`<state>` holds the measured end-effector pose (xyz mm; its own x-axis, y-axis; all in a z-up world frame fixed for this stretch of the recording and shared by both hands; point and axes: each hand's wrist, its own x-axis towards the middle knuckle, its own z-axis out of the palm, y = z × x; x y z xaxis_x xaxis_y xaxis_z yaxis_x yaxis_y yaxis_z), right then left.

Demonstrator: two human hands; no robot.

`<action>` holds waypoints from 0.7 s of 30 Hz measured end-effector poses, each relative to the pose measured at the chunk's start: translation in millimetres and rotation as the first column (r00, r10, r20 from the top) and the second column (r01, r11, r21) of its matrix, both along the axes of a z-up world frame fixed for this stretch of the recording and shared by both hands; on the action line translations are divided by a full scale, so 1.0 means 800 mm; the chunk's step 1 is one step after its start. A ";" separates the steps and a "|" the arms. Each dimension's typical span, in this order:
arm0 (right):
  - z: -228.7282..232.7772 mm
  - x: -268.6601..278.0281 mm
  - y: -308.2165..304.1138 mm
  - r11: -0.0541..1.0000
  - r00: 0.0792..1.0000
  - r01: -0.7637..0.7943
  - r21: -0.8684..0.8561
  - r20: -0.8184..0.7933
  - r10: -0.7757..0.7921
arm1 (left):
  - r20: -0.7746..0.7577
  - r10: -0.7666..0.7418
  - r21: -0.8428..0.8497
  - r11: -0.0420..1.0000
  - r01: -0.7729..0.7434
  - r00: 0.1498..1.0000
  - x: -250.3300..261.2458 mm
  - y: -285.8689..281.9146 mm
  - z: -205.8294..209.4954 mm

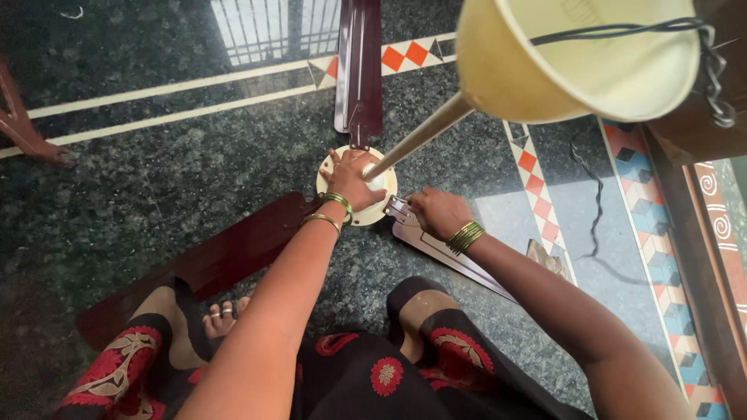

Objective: The person assembles an electric fan on the floor, using a screwdriver to tighten screws on the central hub while attaching the fan blades. The person repeatedly adjusts the fan and uses the tool to secure the components.

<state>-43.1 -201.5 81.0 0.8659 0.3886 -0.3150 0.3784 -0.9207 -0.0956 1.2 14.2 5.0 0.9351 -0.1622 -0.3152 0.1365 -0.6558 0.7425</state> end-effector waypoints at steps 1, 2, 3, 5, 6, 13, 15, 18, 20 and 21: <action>-0.002 -0.002 -0.002 1.000 1.000 -0.001 0.010 0.001 0.001 | -0.001 -0.005 0.004 1.000 0.005 1.000 -0.001 -0.002 -0.002; -0.003 -0.005 -0.004 1.000 1.000 -0.001 0.021 0.003 0.001 | -0.003 -0.002 -0.001 1.000 0.002 1.000 -0.002 -0.004 -0.003; -0.003 -0.005 -0.005 1.000 1.000 -0.004 0.030 0.008 0.004 | 0.000 0.003 -0.007 1.000 -0.003 1.000 -0.002 -0.005 -0.004; -0.004 -0.004 -0.005 1.000 1.000 0.008 0.030 0.001 -0.008 | 0.003 0.013 -0.017 1.000 -0.013 1.000 0.000 -0.005 -0.005; -0.004 -0.002 -0.004 0.999 1.000 0.011 0.032 -0.001 -0.011 | 0.004 0.018 -0.022 1.000 -0.018 1.000 0.000 -0.005 -0.005; -0.003 -0.001 -0.002 0.998 0.999 -0.036 -0.048 -0.008 0.036 | 0.018 0.018 -0.026 0.999 -0.018 1.000 -0.002 -0.004 -0.006; -0.004 0.003 0.001 0.992 0.997 -0.083 -0.096 -0.015 0.082 | -0.014 0.002 -0.003 1.000 -0.002 1.000 0.000 -0.004 -0.003; -0.003 0.006 0.003 0.986 0.990 -0.139 -0.095 -0.010 0.139 | -0.054 -0.021 0.007 1.000 0.022 0.998 0.000 -0.005 0.002; -0.003 0.010 0.004 0.984 0.989 -0.148 -0.098 -0.014 0.147 | -0.063 -0.026 0.009 1.000 0.027 0.998 0.002 -0.003 0.005; -0.003 0.010 0.004 0.983 0.988 -0.154 -0.101 -0.018 0.153 | -0.065 -0.024 0.009 1.000 0.024 0.998 0.002 -0.002 0.006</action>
